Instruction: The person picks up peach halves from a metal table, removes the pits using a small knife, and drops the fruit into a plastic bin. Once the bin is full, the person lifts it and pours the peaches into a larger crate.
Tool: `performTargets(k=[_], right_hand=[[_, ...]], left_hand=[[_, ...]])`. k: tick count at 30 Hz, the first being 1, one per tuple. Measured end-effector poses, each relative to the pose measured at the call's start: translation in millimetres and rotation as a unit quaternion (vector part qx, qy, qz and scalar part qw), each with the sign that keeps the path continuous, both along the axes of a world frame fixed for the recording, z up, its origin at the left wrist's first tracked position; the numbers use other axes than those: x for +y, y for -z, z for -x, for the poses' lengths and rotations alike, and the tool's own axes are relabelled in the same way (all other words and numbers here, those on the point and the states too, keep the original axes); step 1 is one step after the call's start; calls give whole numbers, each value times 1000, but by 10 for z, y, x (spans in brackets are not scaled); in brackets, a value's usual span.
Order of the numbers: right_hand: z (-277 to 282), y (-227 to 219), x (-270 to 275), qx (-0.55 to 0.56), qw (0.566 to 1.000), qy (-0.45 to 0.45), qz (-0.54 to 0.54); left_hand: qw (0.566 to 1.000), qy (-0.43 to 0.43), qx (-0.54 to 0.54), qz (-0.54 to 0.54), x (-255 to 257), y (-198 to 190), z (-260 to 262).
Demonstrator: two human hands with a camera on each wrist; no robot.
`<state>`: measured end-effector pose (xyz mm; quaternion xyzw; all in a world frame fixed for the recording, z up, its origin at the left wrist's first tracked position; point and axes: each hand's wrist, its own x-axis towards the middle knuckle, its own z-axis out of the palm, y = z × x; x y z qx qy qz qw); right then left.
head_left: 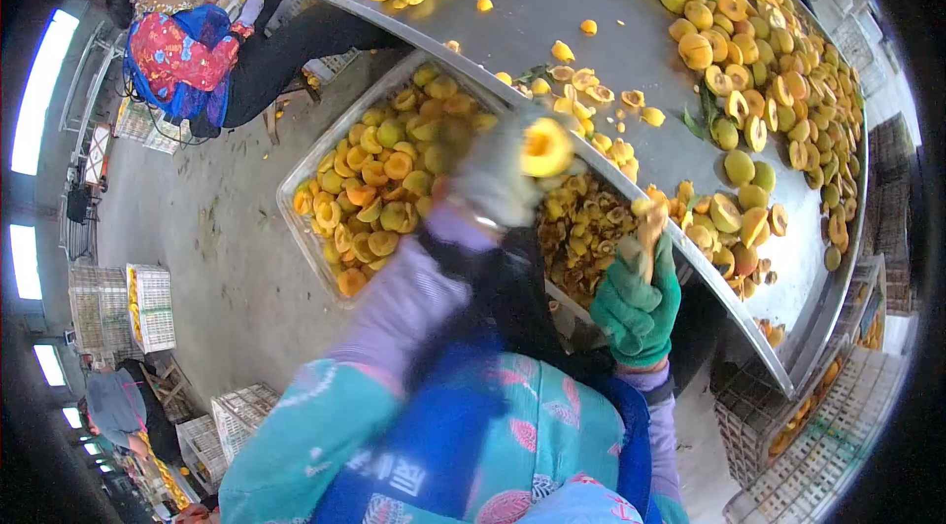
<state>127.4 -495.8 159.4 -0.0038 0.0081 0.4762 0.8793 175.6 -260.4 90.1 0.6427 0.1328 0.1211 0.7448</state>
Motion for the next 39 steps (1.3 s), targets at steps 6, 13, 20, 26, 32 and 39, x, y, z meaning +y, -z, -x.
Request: performTargets(k=[6, 13, 20, 26, 32, 39], right_hand=[[-26, 455, -62, 75, 968, -3, 241], [-168, 298, 197, 46, 901, -33, 431], [-208, 175, 220, -167, 720, 138, 659], [-278, 30, -634, -134, 642, 330, 679], [-451, 163, -1085, -107, 672, 396, 616], [-313, 297, -1317, -184, 552, 424, 694]], left_hand=[[845, -103, 331, -406, 1770, -106, -294], [688, -92, 74, -716, 2403, 1807, -1048], [738, 42, 218, -637, 2812, 1514, -969], [943, -167, 4, -286, 2032, -155, -633], [737, 292, -219, -569, -1162, -951, -1111], [605, 428, -125, -660, -2617, -457, -1426]])
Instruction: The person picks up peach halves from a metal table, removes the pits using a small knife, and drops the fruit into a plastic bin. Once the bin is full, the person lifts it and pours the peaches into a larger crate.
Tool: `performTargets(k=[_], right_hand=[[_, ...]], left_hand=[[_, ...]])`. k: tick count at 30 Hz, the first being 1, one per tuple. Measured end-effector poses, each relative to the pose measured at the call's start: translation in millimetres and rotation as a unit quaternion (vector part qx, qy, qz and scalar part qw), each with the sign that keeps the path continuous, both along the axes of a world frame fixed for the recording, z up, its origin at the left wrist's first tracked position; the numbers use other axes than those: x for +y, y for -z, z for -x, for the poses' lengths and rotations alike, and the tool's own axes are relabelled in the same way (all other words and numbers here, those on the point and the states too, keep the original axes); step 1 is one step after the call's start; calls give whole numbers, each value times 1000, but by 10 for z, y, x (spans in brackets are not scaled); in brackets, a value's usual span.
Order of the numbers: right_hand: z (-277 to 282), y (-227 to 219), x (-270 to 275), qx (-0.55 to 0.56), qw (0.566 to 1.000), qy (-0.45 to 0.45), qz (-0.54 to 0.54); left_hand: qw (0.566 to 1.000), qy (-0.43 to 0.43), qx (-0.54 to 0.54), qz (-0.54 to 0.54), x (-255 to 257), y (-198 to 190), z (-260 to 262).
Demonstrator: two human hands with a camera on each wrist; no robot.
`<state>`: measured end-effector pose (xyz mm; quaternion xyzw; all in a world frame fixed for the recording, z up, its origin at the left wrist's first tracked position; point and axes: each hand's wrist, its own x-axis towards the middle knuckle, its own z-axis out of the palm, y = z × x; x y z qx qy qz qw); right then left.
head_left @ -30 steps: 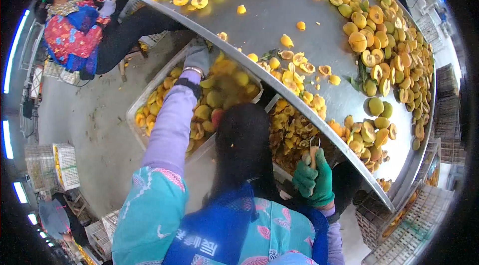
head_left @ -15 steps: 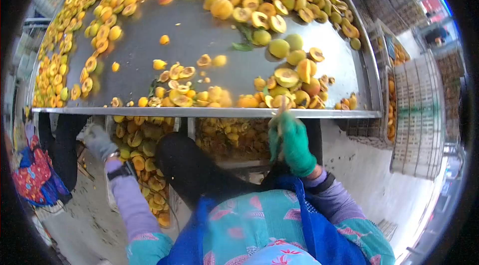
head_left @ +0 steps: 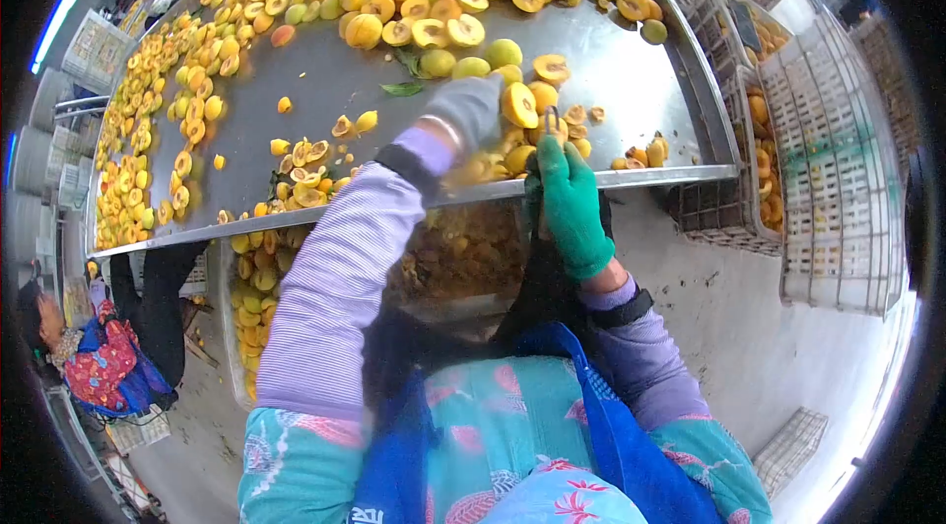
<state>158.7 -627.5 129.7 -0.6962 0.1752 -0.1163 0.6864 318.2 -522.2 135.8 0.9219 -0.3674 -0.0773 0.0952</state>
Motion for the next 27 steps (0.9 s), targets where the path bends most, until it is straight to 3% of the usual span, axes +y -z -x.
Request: performTargets(k=[2, 3, 4, 5, 6, 7, 9, 12, 16, 19, 22, 23, 25, 27], right_hand=[[-6, 14, -21, -29, 999, -32, 24], [-28, 31, 17, -61, 996, -39, 61], [-19, 1, 79, -65, 992, -59, 95], [-12, -90, 155, -71, 986, -77, 128], [-6, -182, 231, -78, 979, -95, 161], [11, -219, 337, -98, 968, -119, 197], [-8, -138, 601, -134, 948, -138, 255], [4, 76, 803, -173, 939, -148, 259], [63, 3, 857, -95, 965, -200, 137], [63, -27, 879, -87, 963, -214, 137], [101, -152, 912, -59, 972, -214, 78], [112, -189, 927, -52, 971, -218, 86], [138, -227, 947, -37, 969, -222, 102], [138, -157, 964, -58, 968, -216, 114]], left_hand=[[1000, 22, -19, -8, 193, -49, -41], [998, 3, -36, 52, 334, -144, 26], [978, -81, 58, 182, 452, -246, 102], [926, -161, 149, 306, 573, -354, 194], [843, -238, 236, 420, 708, -406, 306], [891, -212, 107, 388, 856, -367, 432], [929, -146, -154, 304, 1100, -255, 671], [923, -179, -221, 261, 1153, -269, 1006], [869, -187, -59, 454, 1268, -127, 1110], [903, -152, -129, 381, 1322, -312, 1158], [885, -155, -81, 431, 1320, -286, 1159], [824, -191, 31, 533, 1293, -286, 1175], [635, -243, 250, 689, 1205, -287, 1211], [680, -247, 191, 663, 1180, -249, 1196]])
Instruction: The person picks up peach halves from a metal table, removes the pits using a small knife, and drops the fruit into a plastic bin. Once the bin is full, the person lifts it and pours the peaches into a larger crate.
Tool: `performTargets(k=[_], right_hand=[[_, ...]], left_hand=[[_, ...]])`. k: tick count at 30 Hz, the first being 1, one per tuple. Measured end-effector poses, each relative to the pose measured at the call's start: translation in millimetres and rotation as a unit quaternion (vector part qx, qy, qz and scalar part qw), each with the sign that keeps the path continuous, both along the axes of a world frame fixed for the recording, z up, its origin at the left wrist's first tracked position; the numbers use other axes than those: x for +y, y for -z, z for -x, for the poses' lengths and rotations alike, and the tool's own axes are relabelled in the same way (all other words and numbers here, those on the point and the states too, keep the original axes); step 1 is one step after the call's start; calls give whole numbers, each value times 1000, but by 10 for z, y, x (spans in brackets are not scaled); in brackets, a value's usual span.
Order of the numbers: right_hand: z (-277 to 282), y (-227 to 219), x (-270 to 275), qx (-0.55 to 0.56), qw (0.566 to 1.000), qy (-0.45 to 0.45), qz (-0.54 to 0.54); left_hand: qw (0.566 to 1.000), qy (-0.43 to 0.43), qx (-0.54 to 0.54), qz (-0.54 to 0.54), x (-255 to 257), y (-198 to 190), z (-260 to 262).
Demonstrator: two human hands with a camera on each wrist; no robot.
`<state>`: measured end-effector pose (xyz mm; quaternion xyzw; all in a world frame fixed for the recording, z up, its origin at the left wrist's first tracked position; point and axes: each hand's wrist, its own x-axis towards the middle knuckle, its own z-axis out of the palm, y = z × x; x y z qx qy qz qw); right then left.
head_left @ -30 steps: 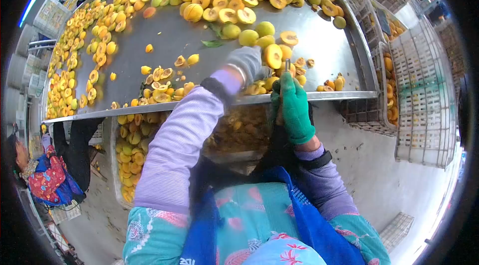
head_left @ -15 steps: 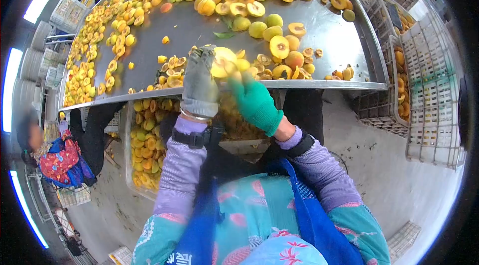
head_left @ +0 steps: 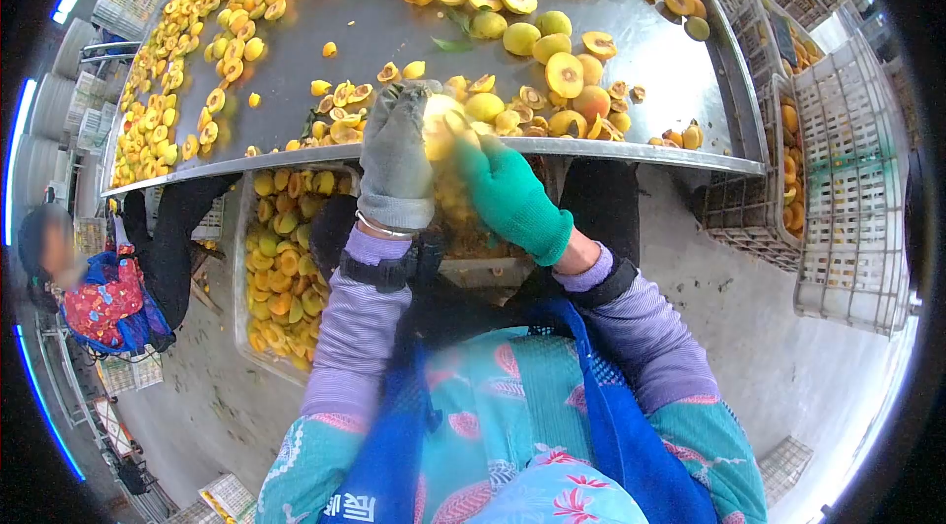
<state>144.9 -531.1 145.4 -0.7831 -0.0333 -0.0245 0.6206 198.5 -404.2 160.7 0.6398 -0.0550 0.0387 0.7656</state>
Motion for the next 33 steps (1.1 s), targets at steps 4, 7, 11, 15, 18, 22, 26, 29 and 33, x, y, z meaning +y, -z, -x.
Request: performTargets(k=[4, 7, 11, 15, 18, 22, 26, 29, 33], right_hand=[[72, 186, 93, -255, 942, 14, 218], [-2, 364, 124, -221, 959, -15, 176], [53, 359, 164, -48, 995, 27, -84], [74, -40, 99, 202, 928, -61, -306], [206, -96, 17, 305, 898, -81, -306], [174, 4, 63, 379, 541, -268, -701], [178, -150, 106, 374, 628, -254, -634], [277, -323, 316, 387, 764, -174, -485], [169, -188, 425, 441, 495, -283, -693]], left_hand=[[989, -32, -6, -147, -30, 93, -47], [966, -66, -128, -217, -147, 119, -15], [951, -47, -157, -261, -185, 89, -31], [977, 70, -86, -181, -131, 56, -115], [754, 54, -370, -540, 41, 210, -205], [700, 14, -398, -592, 34, 553, -270], [987, 123, -7, -108, 28, 216, -113], [994, 104, 18, -35, 171, 131, -3], [997, 0, -42, -61, 371, 245, 32]])
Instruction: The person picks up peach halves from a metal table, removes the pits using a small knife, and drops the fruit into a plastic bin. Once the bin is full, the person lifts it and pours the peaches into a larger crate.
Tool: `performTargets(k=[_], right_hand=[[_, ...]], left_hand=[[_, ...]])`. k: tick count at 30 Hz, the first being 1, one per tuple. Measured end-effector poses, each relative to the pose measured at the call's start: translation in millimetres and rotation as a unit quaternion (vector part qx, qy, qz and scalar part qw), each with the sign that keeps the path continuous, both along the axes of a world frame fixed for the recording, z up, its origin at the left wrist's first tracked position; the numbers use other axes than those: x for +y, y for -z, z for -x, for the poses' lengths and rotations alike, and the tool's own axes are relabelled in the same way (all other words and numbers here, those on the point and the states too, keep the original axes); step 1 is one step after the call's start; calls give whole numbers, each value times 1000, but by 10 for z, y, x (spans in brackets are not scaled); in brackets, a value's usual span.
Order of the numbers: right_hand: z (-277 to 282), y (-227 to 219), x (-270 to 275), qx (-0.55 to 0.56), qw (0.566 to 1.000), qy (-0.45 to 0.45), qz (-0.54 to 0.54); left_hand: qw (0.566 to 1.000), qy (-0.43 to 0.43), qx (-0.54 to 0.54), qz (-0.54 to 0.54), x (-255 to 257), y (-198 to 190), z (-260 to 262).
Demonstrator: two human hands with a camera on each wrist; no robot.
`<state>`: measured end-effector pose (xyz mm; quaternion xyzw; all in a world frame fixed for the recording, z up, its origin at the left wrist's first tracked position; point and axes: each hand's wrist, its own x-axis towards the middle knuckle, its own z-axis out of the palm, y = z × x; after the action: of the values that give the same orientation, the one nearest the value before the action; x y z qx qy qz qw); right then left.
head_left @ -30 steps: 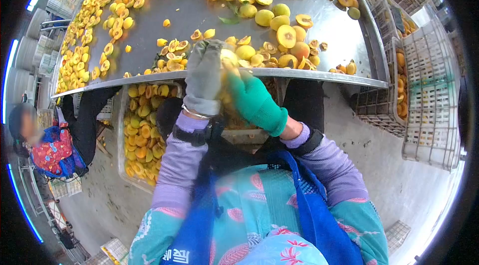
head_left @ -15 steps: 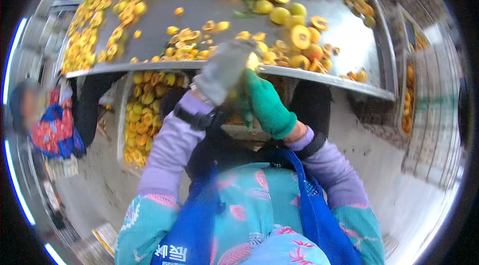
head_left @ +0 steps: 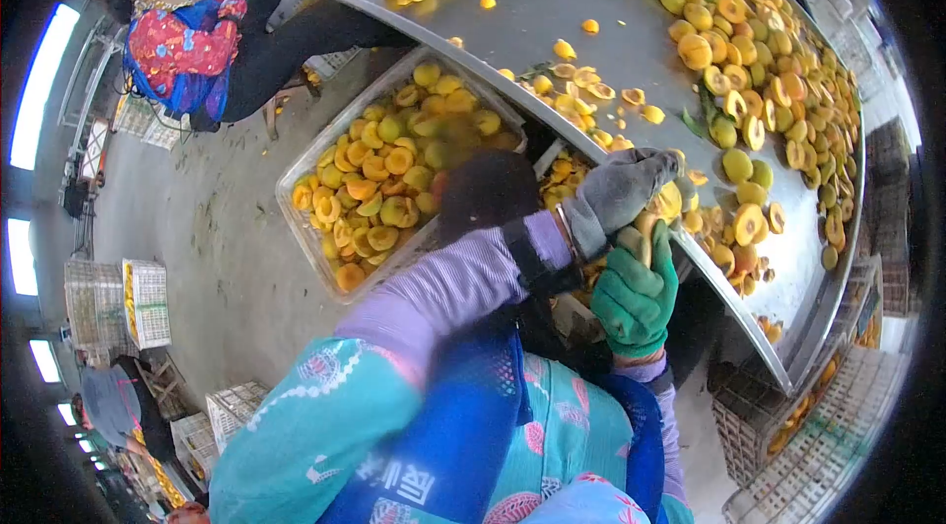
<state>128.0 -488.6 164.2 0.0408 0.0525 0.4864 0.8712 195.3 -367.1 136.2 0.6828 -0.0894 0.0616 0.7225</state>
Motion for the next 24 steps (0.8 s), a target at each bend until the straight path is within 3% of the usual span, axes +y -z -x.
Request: performTargets(k=[1, 3, 4, 5, 6, 7, 8, 10, 13, 15, 16, 17, 20, 22, 24], right_hand=[[-15, 15, 37, -22, 997, -20, -69], [-43, -17, 54, -30, 999, -3, -31], [-62, -8, 24, -35, 999, 8, -12], [-52, 26, -59, -4, 998, 30, 50], [-61, 102, -144, -7, 996, 30, 78], [-66, 210, -220, -9, 994, 32, 106], [-59, 278, -239, -9, 990, 35, 134], [-43, 334, -190, 19, 985, 9, 170], [-15, 386, -112, 22, 957, -9, 290], [-50, 307, -10, -13, 942, 0, 336], [-81, 283, 31, -34, 935, 4, 353], [-110, 280, 45, -11, 934, 10, 357], [-172, 274, 72, -38, 917, 26, 397], [-175, 284, 88, -7, 915, 17, 403], [-151, 271, 146, -4, 896, 4, 445]], left_hand=[[995, -63, -28, -73, 89, 24, 47], [949, -179, -122, -228, 417, -40, 214], [901, -243, -190, -305, 650, -76, 323], [878, -274, -192, -343, 990, -60, 366], [876, -296, -124, -361, 1376, -9, 363], [873, -314, 10, -372, 1767, 63, 330], [850, -318, 155, -391, 2108, 109, 263], [793, -261, 319, -450, 2509, 146, 56], [760, -146, 343, -533, 2541, 250, -221], [750, -153, 47, -642, 2501, 1036, -316], [714, -157, -109, -673, 2491, 1443, -357], [659, -114, -157, -727, 2457, 1694, -335], [842, 20, 38, -537, 2368, 1636, -272], [856, 32, 79, -509, 2363, 1497, -202], [815, 89, 189, -541, 2371, 1530, -239]])
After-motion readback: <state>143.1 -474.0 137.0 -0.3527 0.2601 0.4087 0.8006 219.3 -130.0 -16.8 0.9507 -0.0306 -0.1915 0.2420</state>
